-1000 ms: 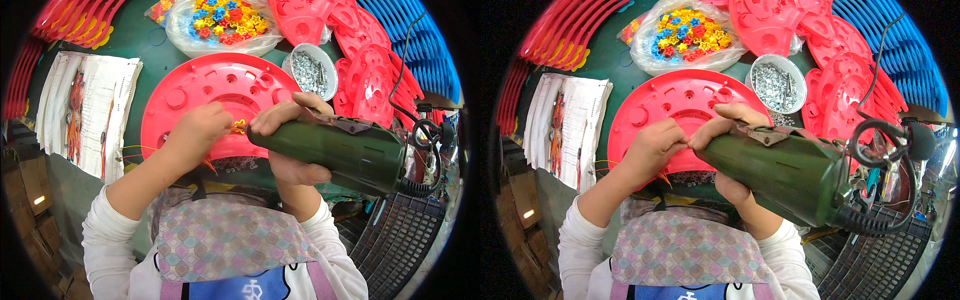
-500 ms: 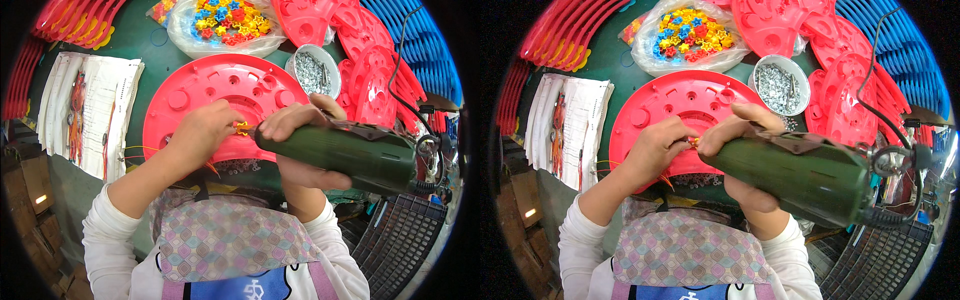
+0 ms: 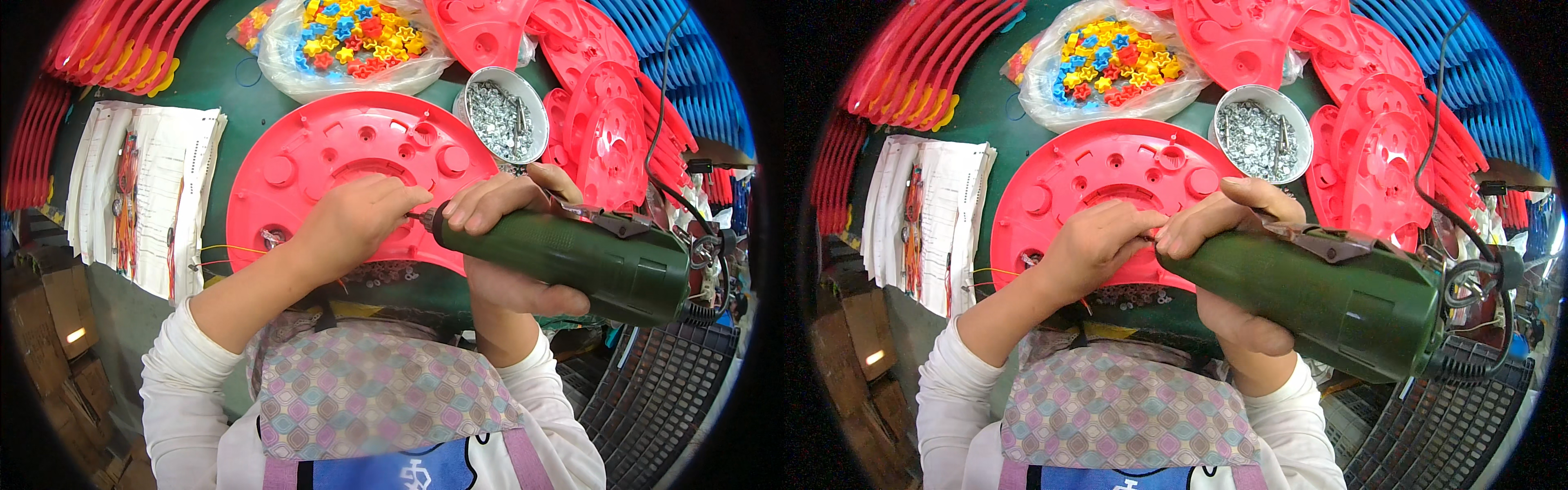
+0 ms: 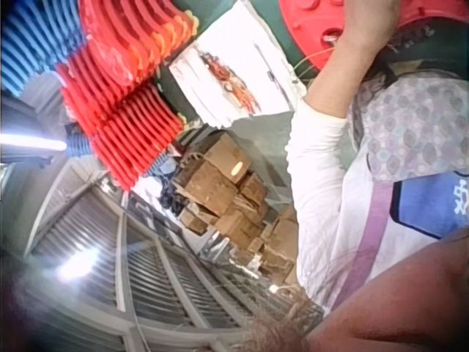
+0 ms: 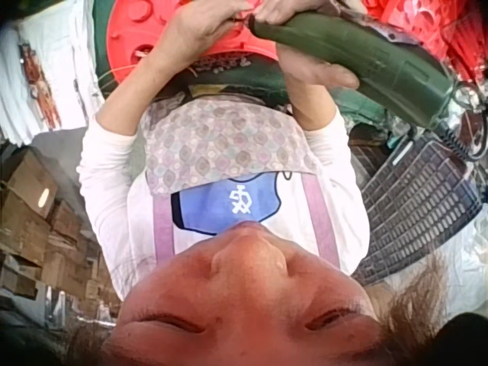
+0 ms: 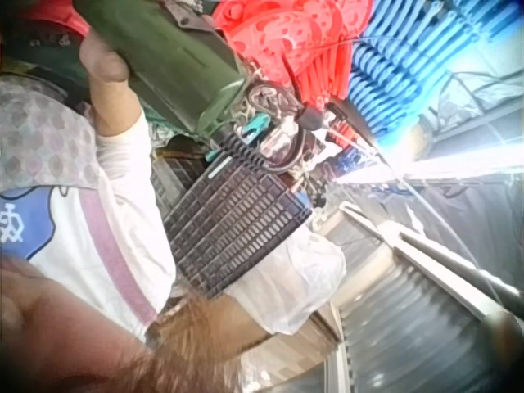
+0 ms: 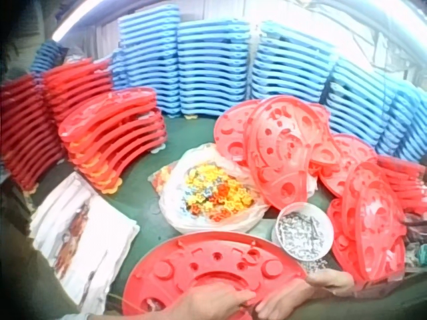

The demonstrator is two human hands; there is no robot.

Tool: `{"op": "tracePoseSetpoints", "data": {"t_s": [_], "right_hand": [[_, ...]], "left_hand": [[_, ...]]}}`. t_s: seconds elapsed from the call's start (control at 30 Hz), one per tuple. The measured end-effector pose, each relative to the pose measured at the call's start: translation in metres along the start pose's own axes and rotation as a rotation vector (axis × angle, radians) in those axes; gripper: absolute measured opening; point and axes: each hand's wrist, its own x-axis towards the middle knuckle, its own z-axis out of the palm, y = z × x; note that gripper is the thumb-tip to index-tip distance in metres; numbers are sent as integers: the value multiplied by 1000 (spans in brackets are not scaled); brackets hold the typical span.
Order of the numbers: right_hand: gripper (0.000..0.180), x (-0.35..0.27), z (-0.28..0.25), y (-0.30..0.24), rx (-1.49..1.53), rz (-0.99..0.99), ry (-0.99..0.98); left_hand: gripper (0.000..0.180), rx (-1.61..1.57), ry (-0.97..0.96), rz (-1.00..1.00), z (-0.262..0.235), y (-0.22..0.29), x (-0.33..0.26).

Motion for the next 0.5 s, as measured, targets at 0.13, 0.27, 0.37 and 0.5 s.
{"op": "tracePoseSetpoints", "data": {"t_s": [0.13,0.27,0.37,0.5], "right_hand": [[122,-2,3,-3,2,16,10],[121,-2,5,-8,-19,25,18],[120,-1,6,-9,-14,15,15],[119,-3,7,-9,-33,52,45]], "left_hand": [[35,-107,33,-41,0,-1,-1],[41,-263,-9,-164,-3,-2,-2],[43,-289,-53,-201,-6,-2,-3],[42,-303,16,-150,-4,0,-3]]}}
